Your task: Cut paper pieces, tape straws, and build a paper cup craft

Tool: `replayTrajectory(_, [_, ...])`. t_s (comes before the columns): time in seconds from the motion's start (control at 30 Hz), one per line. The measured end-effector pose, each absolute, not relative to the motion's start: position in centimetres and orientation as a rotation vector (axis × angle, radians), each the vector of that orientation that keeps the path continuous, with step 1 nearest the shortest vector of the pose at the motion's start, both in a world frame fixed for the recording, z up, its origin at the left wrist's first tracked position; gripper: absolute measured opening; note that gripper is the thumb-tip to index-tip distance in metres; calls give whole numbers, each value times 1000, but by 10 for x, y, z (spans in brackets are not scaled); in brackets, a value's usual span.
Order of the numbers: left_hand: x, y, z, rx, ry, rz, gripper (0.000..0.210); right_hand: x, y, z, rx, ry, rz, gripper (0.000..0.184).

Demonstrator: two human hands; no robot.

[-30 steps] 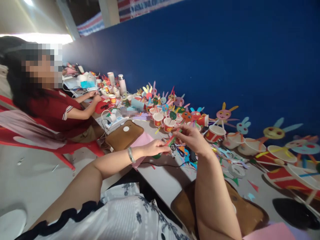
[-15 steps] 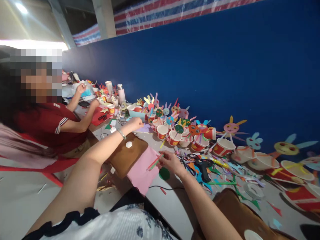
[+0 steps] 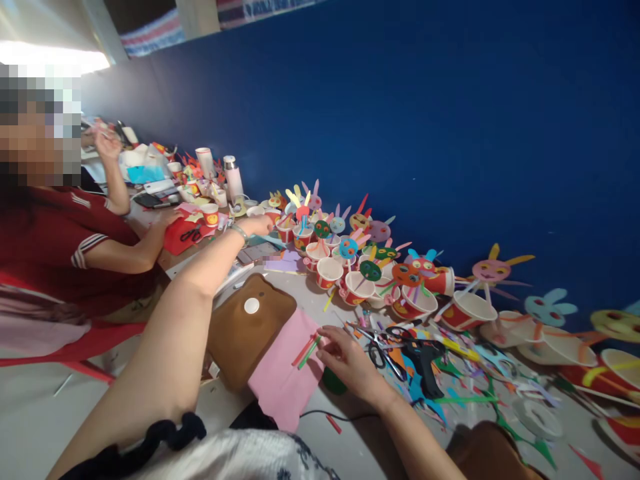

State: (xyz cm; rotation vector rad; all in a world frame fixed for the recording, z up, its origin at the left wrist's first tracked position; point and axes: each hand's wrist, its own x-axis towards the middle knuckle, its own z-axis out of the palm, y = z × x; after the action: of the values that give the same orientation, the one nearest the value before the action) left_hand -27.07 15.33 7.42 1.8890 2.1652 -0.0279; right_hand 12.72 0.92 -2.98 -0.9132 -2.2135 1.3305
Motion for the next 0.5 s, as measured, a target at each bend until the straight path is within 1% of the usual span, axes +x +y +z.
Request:
replayTrajectory(0.13, [-279, 147, 67, 1781, 2081, -217, 24, 129, 8, -29, -910, -2203, 1388, 31])
replayTrajectory(0.2, [-280, 142, 63, 1755, 2082, -239, 28, 129, 8, -28, -909, -2204, 1407, 31])
replayTrajectory(0.5, [-269, 123, 46, 1668, 2203, -129, 95, 126, 4, -19, -889, -2230, 1405, 28])
